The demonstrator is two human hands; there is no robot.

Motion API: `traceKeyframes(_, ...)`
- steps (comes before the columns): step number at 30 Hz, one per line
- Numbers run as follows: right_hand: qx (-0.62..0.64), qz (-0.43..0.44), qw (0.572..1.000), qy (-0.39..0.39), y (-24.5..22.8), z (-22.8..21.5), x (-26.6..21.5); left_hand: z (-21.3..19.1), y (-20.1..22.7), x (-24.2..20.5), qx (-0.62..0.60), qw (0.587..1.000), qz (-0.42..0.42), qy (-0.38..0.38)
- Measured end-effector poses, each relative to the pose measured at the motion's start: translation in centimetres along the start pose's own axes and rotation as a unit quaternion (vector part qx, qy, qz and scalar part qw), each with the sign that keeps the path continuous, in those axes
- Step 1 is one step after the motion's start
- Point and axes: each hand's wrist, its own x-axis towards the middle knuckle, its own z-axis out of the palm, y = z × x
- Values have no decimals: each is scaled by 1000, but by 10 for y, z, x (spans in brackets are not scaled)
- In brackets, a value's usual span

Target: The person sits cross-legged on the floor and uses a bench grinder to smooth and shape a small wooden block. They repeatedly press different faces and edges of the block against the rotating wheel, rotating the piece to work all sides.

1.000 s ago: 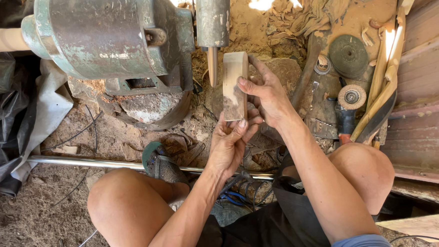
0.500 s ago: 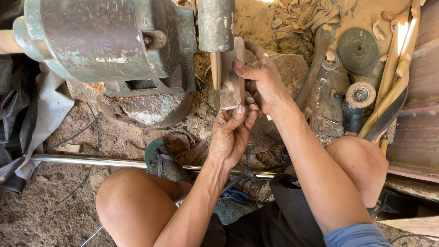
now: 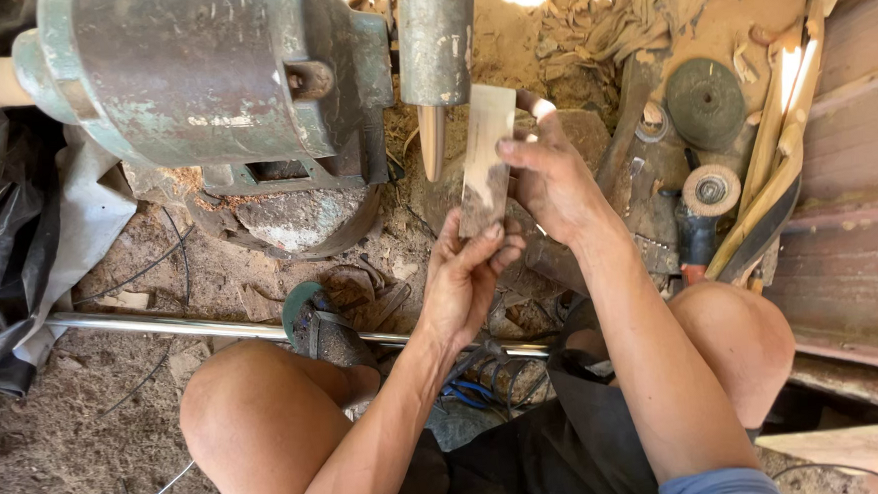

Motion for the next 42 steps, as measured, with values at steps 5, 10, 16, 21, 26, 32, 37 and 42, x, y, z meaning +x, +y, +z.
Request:
traceKeyframes(5,-114,-25,989,-91,-3,3,-11,-6,-7,-24,-50,998,-25,-24)
traceKeyframes(10,-107,-12,991,-83,12,9,-4,-14,-8,-34,-72,997,-30,-11)
traceKeyframes(16,-93,-55,992,-63,10,7,9,-12,-8,-21,-72,997,0,-37)
traceKeyframes(21,-72,-57,994,-65,10,8,30,-8,-4,-4,-125,992,2,-32)
traceKeyframes(26,-75,-47,996,-31,10,7,47,-6,-4,14,-137,990,12,4)
traceKeyframes(32,-29,-52,998,-35,11,4,65,-6,-4,29,-134,991,30,-5)
traceKeyframes(37,-32,-52,998,-20,7,4,74,-3,-1,38,-141,989,33,-18)
traceKeyframes(42,-40,-40,998,2,1,8,77,1,0,45,-139,989,46,-20)
